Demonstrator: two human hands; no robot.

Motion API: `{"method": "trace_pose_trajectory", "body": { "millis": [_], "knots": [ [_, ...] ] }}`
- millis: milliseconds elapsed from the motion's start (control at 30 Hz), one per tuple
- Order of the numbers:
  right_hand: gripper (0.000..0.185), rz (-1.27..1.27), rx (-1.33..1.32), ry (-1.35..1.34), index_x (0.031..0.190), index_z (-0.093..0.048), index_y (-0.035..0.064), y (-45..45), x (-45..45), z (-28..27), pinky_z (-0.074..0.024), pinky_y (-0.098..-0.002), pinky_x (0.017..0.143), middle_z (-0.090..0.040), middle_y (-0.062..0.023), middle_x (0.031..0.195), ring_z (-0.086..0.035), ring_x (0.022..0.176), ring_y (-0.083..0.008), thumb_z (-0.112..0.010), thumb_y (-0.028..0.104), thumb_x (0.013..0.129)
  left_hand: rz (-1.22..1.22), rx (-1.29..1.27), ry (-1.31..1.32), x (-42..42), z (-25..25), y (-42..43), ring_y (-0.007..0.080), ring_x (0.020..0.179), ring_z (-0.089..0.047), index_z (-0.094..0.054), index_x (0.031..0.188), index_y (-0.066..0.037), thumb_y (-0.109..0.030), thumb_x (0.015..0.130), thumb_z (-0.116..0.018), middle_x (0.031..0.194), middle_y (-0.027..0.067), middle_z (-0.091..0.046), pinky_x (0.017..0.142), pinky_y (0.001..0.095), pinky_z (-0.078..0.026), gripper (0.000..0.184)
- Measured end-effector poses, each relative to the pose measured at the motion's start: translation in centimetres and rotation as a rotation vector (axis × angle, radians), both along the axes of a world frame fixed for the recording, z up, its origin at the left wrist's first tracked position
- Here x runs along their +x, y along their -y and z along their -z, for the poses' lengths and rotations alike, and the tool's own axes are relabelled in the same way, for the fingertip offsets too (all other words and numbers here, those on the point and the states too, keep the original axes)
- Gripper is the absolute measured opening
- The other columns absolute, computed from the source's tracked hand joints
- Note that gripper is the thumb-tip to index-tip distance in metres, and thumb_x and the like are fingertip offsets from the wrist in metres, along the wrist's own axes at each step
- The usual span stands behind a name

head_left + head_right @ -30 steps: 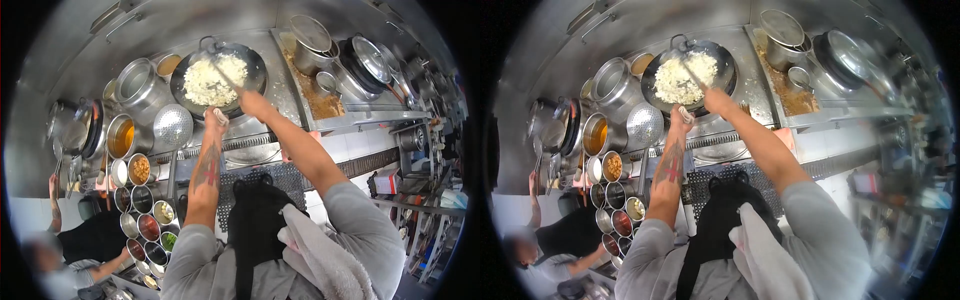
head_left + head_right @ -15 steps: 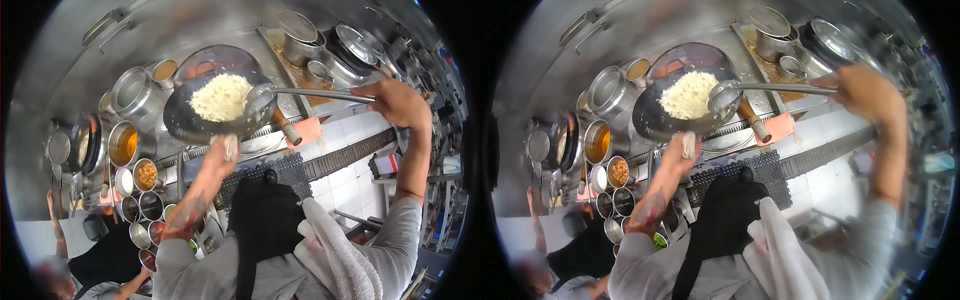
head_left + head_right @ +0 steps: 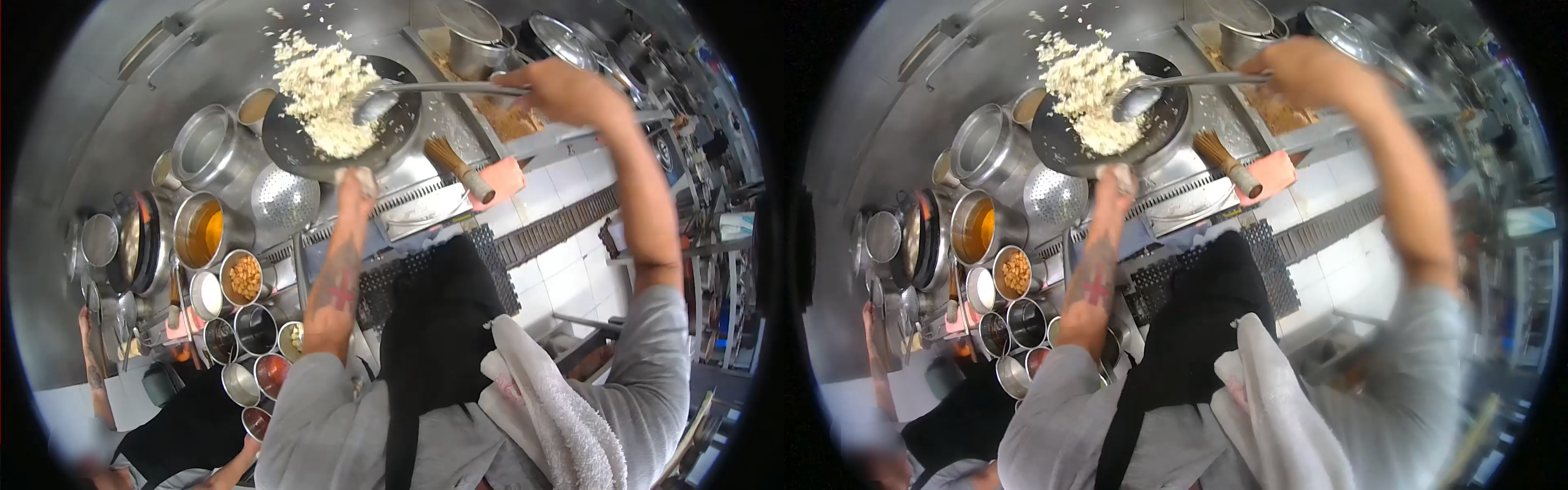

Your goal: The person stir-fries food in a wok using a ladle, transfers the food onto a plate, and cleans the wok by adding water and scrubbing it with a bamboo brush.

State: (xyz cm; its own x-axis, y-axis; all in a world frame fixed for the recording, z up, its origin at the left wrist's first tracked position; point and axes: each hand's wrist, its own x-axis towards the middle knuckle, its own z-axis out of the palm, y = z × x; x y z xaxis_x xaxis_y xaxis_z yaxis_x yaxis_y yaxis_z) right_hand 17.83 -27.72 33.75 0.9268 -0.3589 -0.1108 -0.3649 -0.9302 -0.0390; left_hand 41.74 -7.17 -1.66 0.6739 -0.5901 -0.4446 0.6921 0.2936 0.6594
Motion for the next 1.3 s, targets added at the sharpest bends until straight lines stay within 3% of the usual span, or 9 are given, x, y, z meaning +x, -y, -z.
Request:
{"method": "trace_pose_trajectory", "body": {
  "millis": [133, 333, 467, 667, 867, 933, 1000, 1167, 1300],
  "knots": [
    [0.040, -0.037, -0.101, -0.209, 0.123, -0.067, 0.0125, -0.9, -3.5, -6.9, -0.0518, -0.0414, 0.081, -0.071, -0.0163, 0.094, -0.069, 0.091, -0.0320, -0.066, 0.012, 0.084, 0.051, 0.090, -0.155, -0.8, -6.5, -2.2, 0.0196, 0.064, -0.064, -0.056, 0.099, -0.012, -0.026, 0.102, -0.045, 0.084, 0.0053, -0.065, 0.056, 0.0332, -0.058, 0.018],
    [0.029, 0.059, -0.184, 0.070, 0.109, -0.069, 0.0046, -2.7, 7.4, 13.8, -0.0577, -0.0455, 0.076, -0.071, -0.0215, 0.095, -0.071, 0.089, -0.0365, -0.052, 0.012, 0.087, 0.185, -0.046, -0.094, 4.0, 3.0, 4.1, 0.0209, 0.062, -0.064, -0.058, 0.096, -0.007, -0.017, 0.100, -0.045, 0.077, 0.0081, -0.063, 0.054, 0.0336, -0.057, 0.017],
    [0.045, 0.262, 0.256, 0.493, 0.133, -0.053, 0.0041, -6.4, 1.7, 23.2, -0.0510, -0.0514, 0.083, -0.068, -0.0268, 0.102, -0.066, 0.090, -0.0456, -0.057, 0.020, 0.091, -0.009, -0.037, -0.092, -2.7, 3.9, 0.9, 0.0209, 0.069, -0.066, -0.060, 0.098, -0.006, -0.015, 0.094, -0.055, 0.082, 0.0071, -0.065, 0.056, 0.0363, -0.055, 0.011],
    [0.040, 0.467, 1.359, 0.448, 0.126, -0.049, -0.0058, -3.3, 4.3, 22.1, -0.0436, -0.0308, 0.040, -0.056, -0.0073, 0.077, -0.052, 0.047, -0.0135, -0.058, 0.016, 0.094, -0.036, 0.221, 0.062, 1.3, -1.8, 5.3, 0.0195, 0.064, -0.062, -0.060, 0.103, -0.006, -0.021, 0.097, -0.053, 0.080, 0.0056, -0.064, 0.055, 0.0382, -0.051, 0.017],
    [0.041, 0.401, 0.291, 0.761, 0.125, -0.046, -0.0113, -5.2, 4.7, 29.9, -0.0556, -0.0407, 0.068, -0.064, -0.0300, 0.087, -0.070, 0.077, -0.0293, -0.052, 0.008, 0.089, -0.137, 0.523, 0.913, -5.6, 2.2, 3.7, 0.0247, 0.078, -0.067, -0.057, 0.111, 0.006, -0.010, 0.083, -0.061, 0.099, 0.0163, -0.068, 0.068, 0.0382, -0.054, 0.033],
    [0.047, 0.396, 0.502, 0.648, 0.135, -0.038, -0.0054, -6.4, 5.1, 28.6, -0.0538, -0.0384, 0.053, -0.061, -0.0184, 0.081, -0.062, 0.056, -0.0214, -0.050, 0.009, 0.092, -0.481, 0.938, 1.037, -8.3, 4.8, 3.5, 0.0232, 0.081, -0.066, -0.057, 0.114, 0.004, -0.007, 0.082, -0.059, 0.099, 0.0159, -0.067, 0.070, 0.0369, -0.053, 0.034],
    [0.022, 0.452, 1.741, 0.534, 0.114, -0.047, -0.0056, -5.8, 5.4, 20.7, -0.0438, -0.0304, 0.043, -0.051, -0.0073, 0.071, -0.049, 0.049, -0.0139, -0.046, 0.006, 0.095, -0.271, 0.385, 0.627, -8.1, 3.7, 2.5, 0.0225, 0.080, -0.066, -0.056, 0.113, 0.003, -0.006, 0.084, -0.058, 0.098, 0.0152, -0.066, 0.069, 0.0371, -0.054, 0.030],
    [0.016, 0.699, 2.626, 0.123, 0.081, -0.049, 0.0033, -0.4, 5.6, 21.9, -0.0368, -0.0222, 0.042, -0.051, -0.0047, 0.066, -0.046, 0.050, -0.0090, -0.043, 0.010, 0.094, -0.049, 0.369, 0.189, -1.0, 3.8, 1.6, 0.0210, 0.072, -0.065, -0.059, 0.101, -0.002, -0.017, 0.093, -0.059, 0.087, 0.0098, -0.064, 0.060, 0.0353, -0.056, 0.017],
    [0.025, 0.024, 1.482, 0.477, 0.105, -0.062, -0.0010, -4.2, 2.2, 32.7, -0.0536, -0.0358, 0.067, -0.066, -0.0113, 0.086, -0.065, 0.073, -0.0220, -0.063, 0.015, 0.086, 0.233, 0.021, 0.224, 0.7, 3.6, -0.1, 0.0166, 0.066, -0.063, -0.059, 0.093, -0.011, -0.024, 0.097, -0.057, 0.076, 0.0032, -0.063, 0.057, 0.0313, -0.054, 0.014]
  ]
}}
